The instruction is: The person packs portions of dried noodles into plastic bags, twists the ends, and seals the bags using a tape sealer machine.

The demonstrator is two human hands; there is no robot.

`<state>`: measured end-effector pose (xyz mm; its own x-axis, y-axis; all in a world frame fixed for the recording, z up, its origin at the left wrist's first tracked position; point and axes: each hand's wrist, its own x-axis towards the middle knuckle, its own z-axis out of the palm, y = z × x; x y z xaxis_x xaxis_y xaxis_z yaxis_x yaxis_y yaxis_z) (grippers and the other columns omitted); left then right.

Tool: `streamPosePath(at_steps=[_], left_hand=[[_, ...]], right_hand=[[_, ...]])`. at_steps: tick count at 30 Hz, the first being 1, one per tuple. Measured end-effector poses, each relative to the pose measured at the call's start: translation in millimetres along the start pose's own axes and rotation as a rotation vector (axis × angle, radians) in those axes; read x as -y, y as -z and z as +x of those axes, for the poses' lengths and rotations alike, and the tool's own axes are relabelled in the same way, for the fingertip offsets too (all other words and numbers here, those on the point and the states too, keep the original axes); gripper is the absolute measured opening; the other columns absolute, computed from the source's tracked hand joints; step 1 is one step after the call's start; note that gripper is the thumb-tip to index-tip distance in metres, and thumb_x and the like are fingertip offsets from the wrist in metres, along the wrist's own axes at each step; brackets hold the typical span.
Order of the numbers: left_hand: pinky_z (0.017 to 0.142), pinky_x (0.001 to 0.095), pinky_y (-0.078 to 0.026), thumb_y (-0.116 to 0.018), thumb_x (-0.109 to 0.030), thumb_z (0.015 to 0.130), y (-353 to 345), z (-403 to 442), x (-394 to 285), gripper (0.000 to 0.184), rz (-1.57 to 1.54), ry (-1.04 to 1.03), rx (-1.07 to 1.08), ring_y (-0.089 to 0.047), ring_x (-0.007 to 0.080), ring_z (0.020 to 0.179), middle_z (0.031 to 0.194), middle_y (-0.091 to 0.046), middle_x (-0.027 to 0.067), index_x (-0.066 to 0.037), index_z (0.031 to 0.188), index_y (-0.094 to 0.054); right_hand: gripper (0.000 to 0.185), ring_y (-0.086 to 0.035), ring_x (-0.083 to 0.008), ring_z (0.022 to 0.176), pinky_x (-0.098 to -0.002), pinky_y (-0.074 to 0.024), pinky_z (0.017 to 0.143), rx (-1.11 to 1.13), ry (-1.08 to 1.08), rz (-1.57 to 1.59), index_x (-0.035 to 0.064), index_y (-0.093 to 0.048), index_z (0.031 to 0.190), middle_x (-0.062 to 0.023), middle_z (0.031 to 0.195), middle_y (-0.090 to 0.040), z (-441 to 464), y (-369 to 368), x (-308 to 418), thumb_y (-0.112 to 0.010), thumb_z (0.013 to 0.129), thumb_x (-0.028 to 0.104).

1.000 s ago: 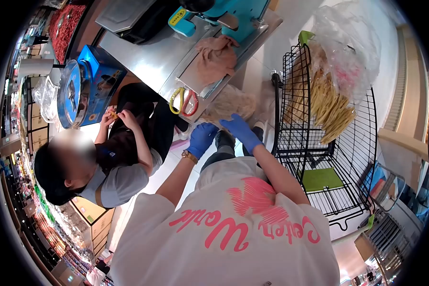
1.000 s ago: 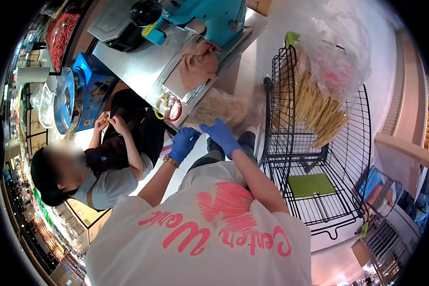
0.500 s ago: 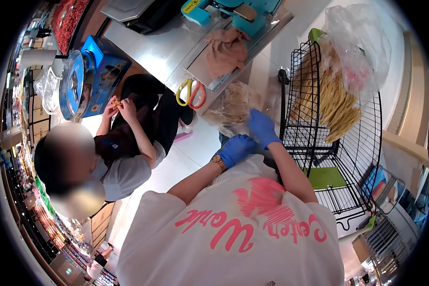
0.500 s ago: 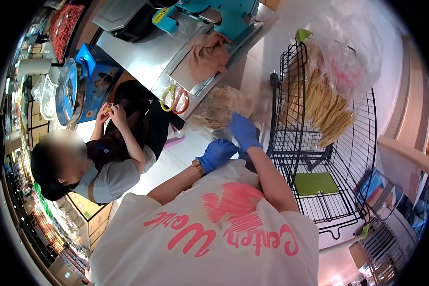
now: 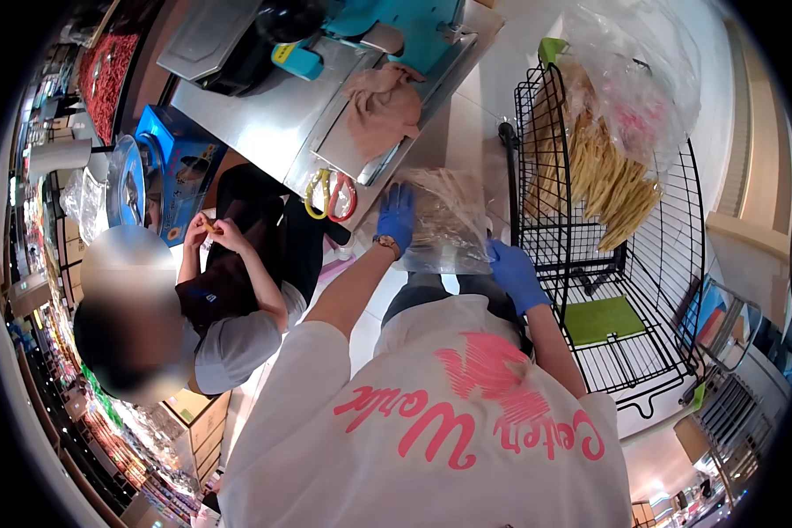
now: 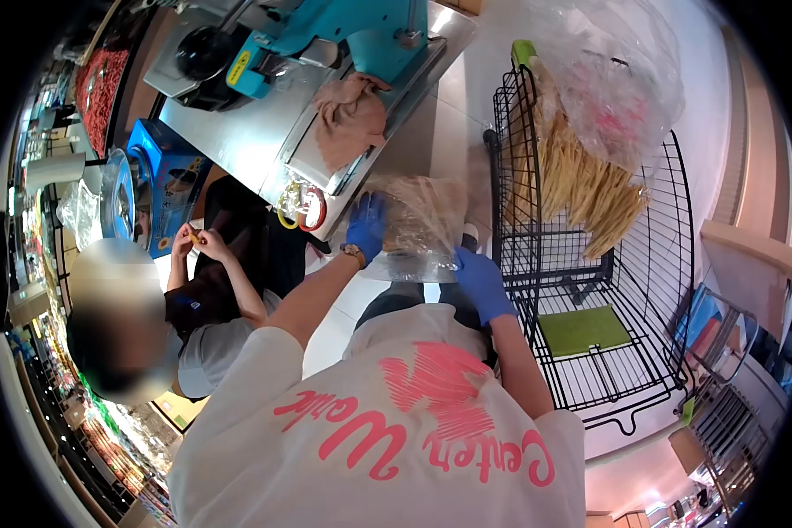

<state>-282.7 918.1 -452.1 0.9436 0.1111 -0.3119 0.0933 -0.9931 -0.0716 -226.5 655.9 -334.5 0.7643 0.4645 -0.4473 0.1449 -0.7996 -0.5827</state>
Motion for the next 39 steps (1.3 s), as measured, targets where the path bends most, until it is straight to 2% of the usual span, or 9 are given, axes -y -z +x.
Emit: streamPosePath(at_steps=[3,6,8,11,16,19,21,30,39], left_hand=[[0.098,0.0504,-0.032,-0.047,-0.020,0.083,-8.6,20.5,7.0,0.057,0.073,-0.213,-0.042,-0.034,0.0364,0.125,0.137,-0.033,0.0183,-0.006,0.136,-0.029],[0.091,0.0468,-0.040,-0.046,-0.018,0.083,-12.0,46.9,1.2,0.048,0.049,-0.053,0.145,-0.041,0.0321,0.120,0.131,-0.041,0.0174,-0.006,0.129,-0.040],[0.089,0.0419,-0.042,-0.050,-0.020,0.079,-5.4,67.1,-6.1,0.045,0.021,-0.375,0.599,-0.047,0.0287,0.114,0.127,-0.047,0.0158,-0.004,0.122,-0.048],[0.091,0.0358,-0.042,-0.046,-0.019,0.081,4.0,61.4,-27.0,0.040,-0.030,-0.778,0.402,-0.051,0.0269,0.110,0.122,-0.051,0.0155,-0.005,0.118,-0.052],[0.090,0.0410,-0.042,-0.045,-0.018,0.084,-76.8,75.7,-26.7,0.033,-0.023,-0.328,-0.268,-0.058,0.0282,0.097,0.115,-0.055,0.0167,-0.004,0.112,-0.054],[0.091,0.0417,-0.041,-0.047,-0.022,0.084,-108.1,78.9,-19.1,0.031,0.409,-0.095,-0.065,-0.057,0.0283,0.101,0.114,-0.057,0.0150,-0.005,0.108,-0.058],[0.086,0.0407,-0.045,-0.048,-0.024,0.083,-33.4,78.5,-23.1,0.028,0.309,-0.276,0.308,-0.060,0.0281,0.097,0.106,-0.062,0.0139,-0.007,0.100,-0.063],[0.076,0.0443,-0.047,-0.039,-0.027,0.086,39.1,42.2,-4.8,0.030,-0.207,-0.317,0.521,-0.060,0.0345,0.086,0.091,-0.063,0.0171,-0.008,0.090,-0.062],[0.071,0.0470,-0.044,-0.036,-0.029,0.089,67.3,-36.0,43.3,0.033,-0.462,-0.244,0.422,-0.057,0.0388,0.080,0.085,-0.060,0.0190,-0.004,0.087,-0.057]], right_hand=[[0.029,-0.059,-0.0382,0.076,-0.0471,-0.0460,0.066,0.038,-0.023,-0.001,0.0081,-0.060,0.099,-0.0217,0.081,-0.061,-5.9,1.0,-11.6,-0.043,0.089,0.029],[0.028,-0.059,-0.0378,0.072,-0.0475,-0.0462,0.063,0.127,-0.001,-0.094,0.0075,-0.059,0.097,-0.0211,0.079,-0.061,-11.2,12.3,-20.7,-0.042,0.089,0.028],[0.025,-0.059,-0.0377,0.070,-0.0475,-0.0462,0.062,0.173,0.011,-0.124,0.0070,-0.057,0.095,-0.0207,0.076,-0.061,-18.4,18.0,-28.4,-0.042,0.088,0.026],[0.019,-0.059,-0.0375,0.064,-0.0472,-0.0464,0.058,0.215,0.065,-0.179,0.0055,-0.054,0.094,-0.0196,0.068,-0.060,-29.9,22.3,-36.4,-0.044,0.085,0.018],[0.026,-0.060,-0.0352,0.067,-0.0464,-0.0466,0.060,0.260,0.081,-0.133,0.0069,-0.053,0.103,-0.0185,0.073,-0.061,-31.9,41.1,-42.0,-0.046,0.080,0.013],[0.029,-0.059,-0.0355,0.068,-0.0468,-0.0463,0.061,0.216,0.067,-0.095,0.0076,-0.053,0.107,-0.0183,0.072,-0.060,-33.5,43.1,-45.3,-0.048,0.079,0.015],[0.035,-0.059,-0.0342,0.065,-0.0446,-0.0461,0.059,0.241,0.041,-0.071,0.0118,-0.050,0.118,-0.0169,0.069,-0.059,-34.8,37.4,-50.7,-0.046,0.083,0.017],[0.023,-0.059,-0.0358,0.077,-0.0460,-0.0457,0.066,0.059,-0.010,0.107,0.0080,-0.056,0.094,-0.0182,0.083,-0.062,-26.2,34.7,-51.1,-0.042,0.086,0.025],[0.023,-0.058,-0.0351,0.074,-0.0449,-0.0445,0.066,-0.013,0.098,0.200,0.0055,-0.058,0.087,-0.0176,0.077,-0.060,14.4,8.7,-11.7,-0.045,0.085,0.024]])
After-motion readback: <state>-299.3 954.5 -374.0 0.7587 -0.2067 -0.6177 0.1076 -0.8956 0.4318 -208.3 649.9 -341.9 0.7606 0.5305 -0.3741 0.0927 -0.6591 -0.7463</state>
